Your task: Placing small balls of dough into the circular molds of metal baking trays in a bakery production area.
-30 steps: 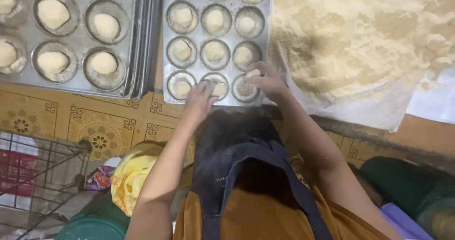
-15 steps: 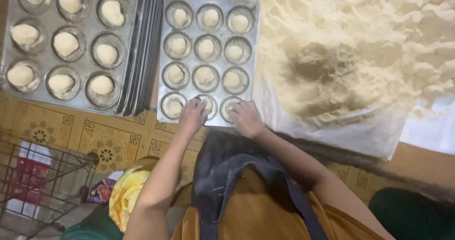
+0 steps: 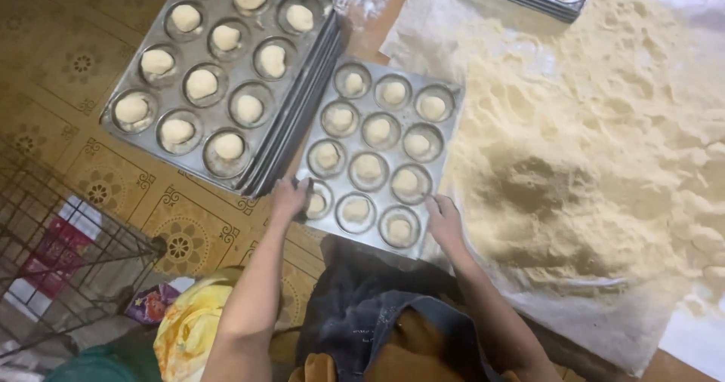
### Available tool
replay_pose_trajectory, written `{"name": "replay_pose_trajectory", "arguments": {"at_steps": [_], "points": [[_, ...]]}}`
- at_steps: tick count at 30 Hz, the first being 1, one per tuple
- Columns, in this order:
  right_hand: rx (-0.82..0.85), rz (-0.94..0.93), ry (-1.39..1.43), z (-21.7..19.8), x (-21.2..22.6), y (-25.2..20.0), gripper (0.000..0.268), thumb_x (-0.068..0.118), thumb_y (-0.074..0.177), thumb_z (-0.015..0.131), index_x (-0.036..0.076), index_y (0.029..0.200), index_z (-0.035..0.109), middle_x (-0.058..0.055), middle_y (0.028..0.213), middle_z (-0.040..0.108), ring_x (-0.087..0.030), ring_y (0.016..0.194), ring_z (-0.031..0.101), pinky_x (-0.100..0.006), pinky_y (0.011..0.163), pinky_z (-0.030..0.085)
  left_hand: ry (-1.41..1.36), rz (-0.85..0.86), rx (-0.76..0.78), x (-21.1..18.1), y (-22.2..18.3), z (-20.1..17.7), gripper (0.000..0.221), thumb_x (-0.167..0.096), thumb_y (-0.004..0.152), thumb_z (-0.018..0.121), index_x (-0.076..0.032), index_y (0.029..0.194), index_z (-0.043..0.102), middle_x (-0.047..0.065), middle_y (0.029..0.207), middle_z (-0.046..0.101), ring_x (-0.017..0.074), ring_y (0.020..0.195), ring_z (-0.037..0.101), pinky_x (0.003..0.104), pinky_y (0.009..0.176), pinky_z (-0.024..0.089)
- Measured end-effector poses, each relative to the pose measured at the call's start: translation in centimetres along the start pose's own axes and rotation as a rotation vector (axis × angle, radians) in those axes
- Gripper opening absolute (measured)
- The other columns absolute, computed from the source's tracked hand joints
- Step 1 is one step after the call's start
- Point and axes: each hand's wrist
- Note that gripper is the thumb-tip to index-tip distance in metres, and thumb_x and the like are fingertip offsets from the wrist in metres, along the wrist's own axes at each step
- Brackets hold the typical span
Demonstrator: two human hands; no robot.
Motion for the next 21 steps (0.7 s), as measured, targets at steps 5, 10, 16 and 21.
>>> {"name": "replay_pose_trajectory", "arguments": {"at_steps": [5,10,16,21], "points": [[-0.18,-0.041,-0.049,-0.7,3.7,-2.7,0.056,0.032,0.11,0.046,-0.011,0.146,0.048,-0.036,0.146,0.05,-0.047,0.144,0.041,-0.057,0.122,0.029,-0.274,-0.049,-0.038,-7.1,-5.4,-4.5,0.037,-0.033,0.101,0.058,-0.001,0.103,0.076,0.027,0.105,0.072,0.0444,0.115,0.065,0.054,0.099,0.048],[-0.385,-0.197,-0.242,-2.1,7.8,-6.2,0.041,0.03,0.111,0.051,-0.008,0.107,0.067,-0.037,0.101,0.063,-0.055,0.11,0.057,-0.064,0.098,0.04,-0.442,-0.026,0.166,-7.9,-5.9,-7.6,0.04,-0.041,0.102,0.055,-0.007,0.116,0.072,0.025,0.117,0.071,0.044,0.125,0.059,0.054,0.106,0.045],[-0.511,-0.363,-0.191,2.4,15.7,-7.4,0.031,0.022,0.112,0.053,-0.003,0.117,0.069,-0.031,0.113,0.065,-0.045,0.117,0.059,-0.054,0.109,0.04,-0.491,0.127,0.118,-9.6,-2.3,-20.3,0.033,-0.03,0.101,0.057,-0.009,0.124,0.069,0.021,0.122,0.069,0.0378,0.129,0.059,0.049,0.109,0.047],[-0.336,-0.379,-0.122,9.8,22.6,-3.8,0.038,0.026,0.112,0.049,-0.003,0.098,0.07,-0.023,0.092,0.064,-0.034,0.095,0.059,-0.053,0.1,0.042,-0.404,0.298,-0.069,-4.2,6.8,-29.6,0.029,-0.022,0.104,0.053,-0.002,0.115,0.07,0.025,0.113,0.069,0.0445,0.119,0.061,0.054,0.103,0.046]]}}
Point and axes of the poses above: each hand's wrist, its own y-axis towards the middle knuckle, its own z-axis out of the palm, x = y × z
